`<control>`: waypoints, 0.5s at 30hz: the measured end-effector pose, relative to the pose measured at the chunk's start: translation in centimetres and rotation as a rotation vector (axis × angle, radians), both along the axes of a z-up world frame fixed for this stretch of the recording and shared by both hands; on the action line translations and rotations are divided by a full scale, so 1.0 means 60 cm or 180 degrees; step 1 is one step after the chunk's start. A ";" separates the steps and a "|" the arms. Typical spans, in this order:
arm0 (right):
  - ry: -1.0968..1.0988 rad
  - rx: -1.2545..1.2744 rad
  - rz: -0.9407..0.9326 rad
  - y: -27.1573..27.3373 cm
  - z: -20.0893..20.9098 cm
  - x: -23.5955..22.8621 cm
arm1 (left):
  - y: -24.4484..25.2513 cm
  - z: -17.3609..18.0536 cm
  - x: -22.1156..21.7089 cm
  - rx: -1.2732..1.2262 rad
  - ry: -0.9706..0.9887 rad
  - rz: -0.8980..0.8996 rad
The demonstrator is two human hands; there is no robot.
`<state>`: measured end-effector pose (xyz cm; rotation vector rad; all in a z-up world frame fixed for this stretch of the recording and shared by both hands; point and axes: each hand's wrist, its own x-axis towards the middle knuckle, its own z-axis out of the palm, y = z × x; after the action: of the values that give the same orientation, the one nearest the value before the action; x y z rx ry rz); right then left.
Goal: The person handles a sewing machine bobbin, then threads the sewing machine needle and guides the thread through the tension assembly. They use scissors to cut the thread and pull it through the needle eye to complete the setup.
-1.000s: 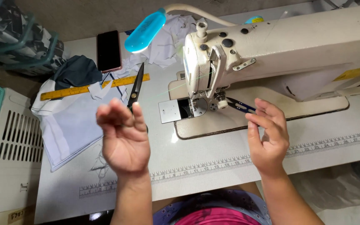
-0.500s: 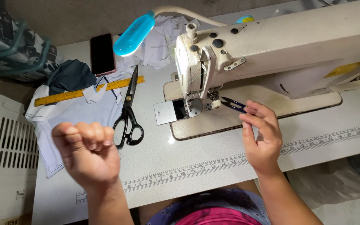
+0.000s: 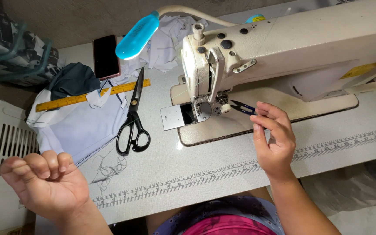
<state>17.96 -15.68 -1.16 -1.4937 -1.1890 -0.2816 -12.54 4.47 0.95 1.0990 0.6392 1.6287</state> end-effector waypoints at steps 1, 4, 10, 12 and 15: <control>0.0003 -0.0019 -0.0002 0.000 0.001 0.000 | 0.002 -0.011 -0.007 0.0046 0.0098 0.0024; 0.0019 -0.0053 0.0004 0.000 0.001 -0.001 | 0.009 -0.048 -0.034 0.0103 0.0287 0.0104; 0.0032 -0.0143 0.0087 -0.002 -0.008 0.001 | 0.003 -0.096 -0.078 0.0129 0.0741 0.0551; 0.0039 -0.0162 0.0125 -0.002 -0.012 0.001 | -0.011 -0.102 -0.076 0.0153 0.0863 0.0618; 0.0097 -0.0303 0.0160 -0.004 -0.017 -0.006 | -0.051 -0.106 -0.054 0.0675 0.1865 0.0592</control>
<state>17.60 -15.93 -2.18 -1.5425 -1.2283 -0.1699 -15.78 1.39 -5.39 1.7440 0.9836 1.5520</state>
